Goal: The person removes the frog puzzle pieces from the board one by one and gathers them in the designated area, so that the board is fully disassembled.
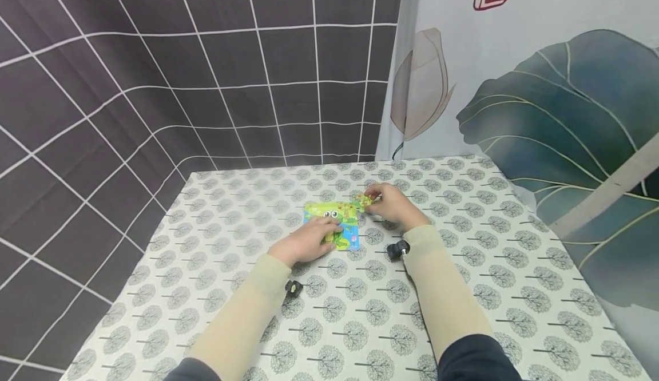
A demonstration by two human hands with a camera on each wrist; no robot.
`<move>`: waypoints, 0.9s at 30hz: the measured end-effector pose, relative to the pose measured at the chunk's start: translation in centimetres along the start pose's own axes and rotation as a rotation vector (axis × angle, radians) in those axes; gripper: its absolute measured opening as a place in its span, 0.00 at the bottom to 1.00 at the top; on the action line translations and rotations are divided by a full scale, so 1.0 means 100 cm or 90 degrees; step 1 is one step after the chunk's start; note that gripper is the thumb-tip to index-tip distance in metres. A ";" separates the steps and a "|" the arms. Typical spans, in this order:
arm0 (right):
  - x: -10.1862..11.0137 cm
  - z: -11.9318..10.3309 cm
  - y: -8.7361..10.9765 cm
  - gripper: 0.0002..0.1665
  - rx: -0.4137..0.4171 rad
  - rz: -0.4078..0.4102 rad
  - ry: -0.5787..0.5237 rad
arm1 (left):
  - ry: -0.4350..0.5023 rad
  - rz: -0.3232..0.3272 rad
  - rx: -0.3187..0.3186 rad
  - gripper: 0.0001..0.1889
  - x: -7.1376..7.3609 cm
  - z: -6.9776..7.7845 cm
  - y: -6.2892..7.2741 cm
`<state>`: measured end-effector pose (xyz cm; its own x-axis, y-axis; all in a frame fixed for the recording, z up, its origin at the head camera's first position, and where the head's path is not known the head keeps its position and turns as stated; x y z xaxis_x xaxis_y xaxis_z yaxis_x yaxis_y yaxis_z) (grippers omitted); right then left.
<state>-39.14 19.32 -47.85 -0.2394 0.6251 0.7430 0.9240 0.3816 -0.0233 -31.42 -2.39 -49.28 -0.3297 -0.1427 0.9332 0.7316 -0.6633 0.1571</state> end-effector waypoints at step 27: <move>0.041 0.049 0.034 0.28 -0.101 -0.009 -0.028 | 0.011 0.006 -0.002 0.27 -0.003 -0.001 0.001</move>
<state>-38.40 26.53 -48.18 -0.2623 0.6512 0.7121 0.9552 0.2803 0.0956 -31.34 -2.52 -49.60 -0.3329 -0.1621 0.9289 0.7334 -0.6637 0.1470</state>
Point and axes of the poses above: each hand's wrist, its own y-axis away from the middle knuckle, its own x-axis out of the back of the hand, z = x × y, the point moved 6 cm from there along -y, towards the middle knuckle, and after that the axes turned 4 degrees about -z, right-handed, at the moved point
